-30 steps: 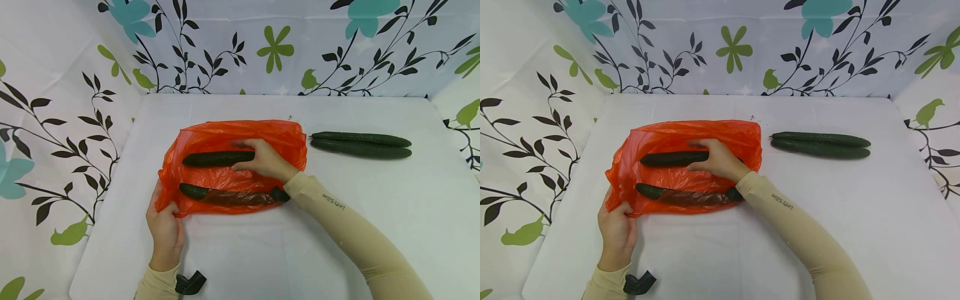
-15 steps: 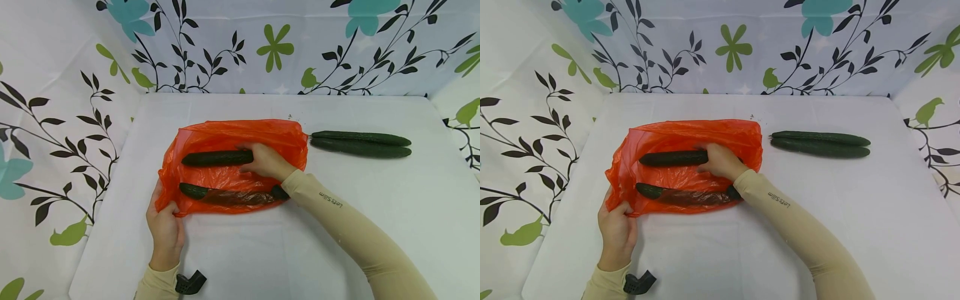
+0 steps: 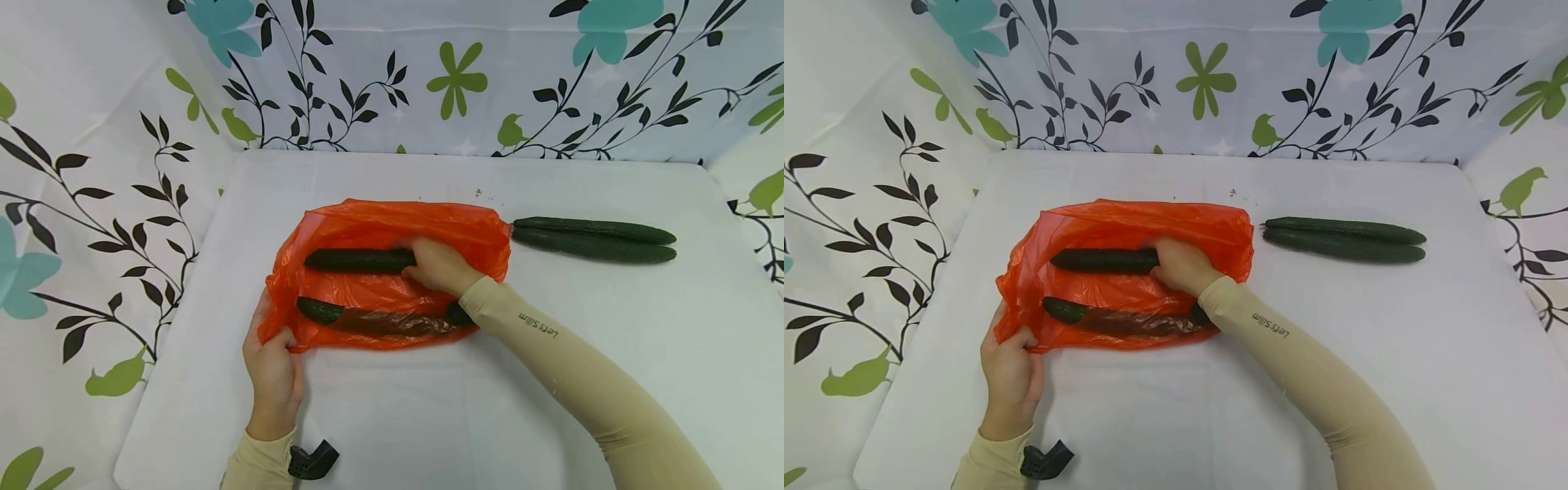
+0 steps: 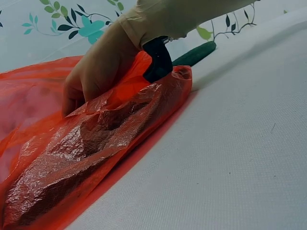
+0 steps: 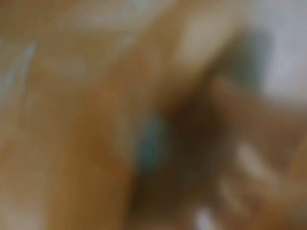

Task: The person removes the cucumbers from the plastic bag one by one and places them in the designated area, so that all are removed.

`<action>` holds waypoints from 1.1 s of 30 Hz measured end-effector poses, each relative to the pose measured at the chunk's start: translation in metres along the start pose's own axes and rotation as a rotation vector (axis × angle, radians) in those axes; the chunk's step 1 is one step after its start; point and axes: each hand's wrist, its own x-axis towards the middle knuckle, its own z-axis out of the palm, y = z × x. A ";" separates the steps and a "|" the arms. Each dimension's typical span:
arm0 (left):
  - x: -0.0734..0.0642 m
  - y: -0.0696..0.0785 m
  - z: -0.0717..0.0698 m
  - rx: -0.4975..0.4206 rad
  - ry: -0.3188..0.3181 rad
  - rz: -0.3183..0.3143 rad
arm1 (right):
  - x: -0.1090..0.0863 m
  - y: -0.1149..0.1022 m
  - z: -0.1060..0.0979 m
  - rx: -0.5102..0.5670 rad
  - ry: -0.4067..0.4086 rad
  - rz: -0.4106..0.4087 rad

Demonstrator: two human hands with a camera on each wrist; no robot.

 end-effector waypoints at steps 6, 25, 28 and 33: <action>0.000 0.000 -0.001 0.018 0.003 -0.004 | -0.003 -0.001 0.000 0.003 0.008 -0.021; 0.001 0.005 0.004 -0.144 0.150 -0.049 | -0.019 0.020 -0.007 0.202 -0.011 -0.122; 0.001 0.007 0.004 -0.203 0.142 -0.047 | -0.023 0.020 -0.010 0.236 -0.026 -0.126; 0.002 0.007 0.005 -0.225 0.106 -0.031 | -0.029 0.020 -0.014 0.275 -0.043 -0.179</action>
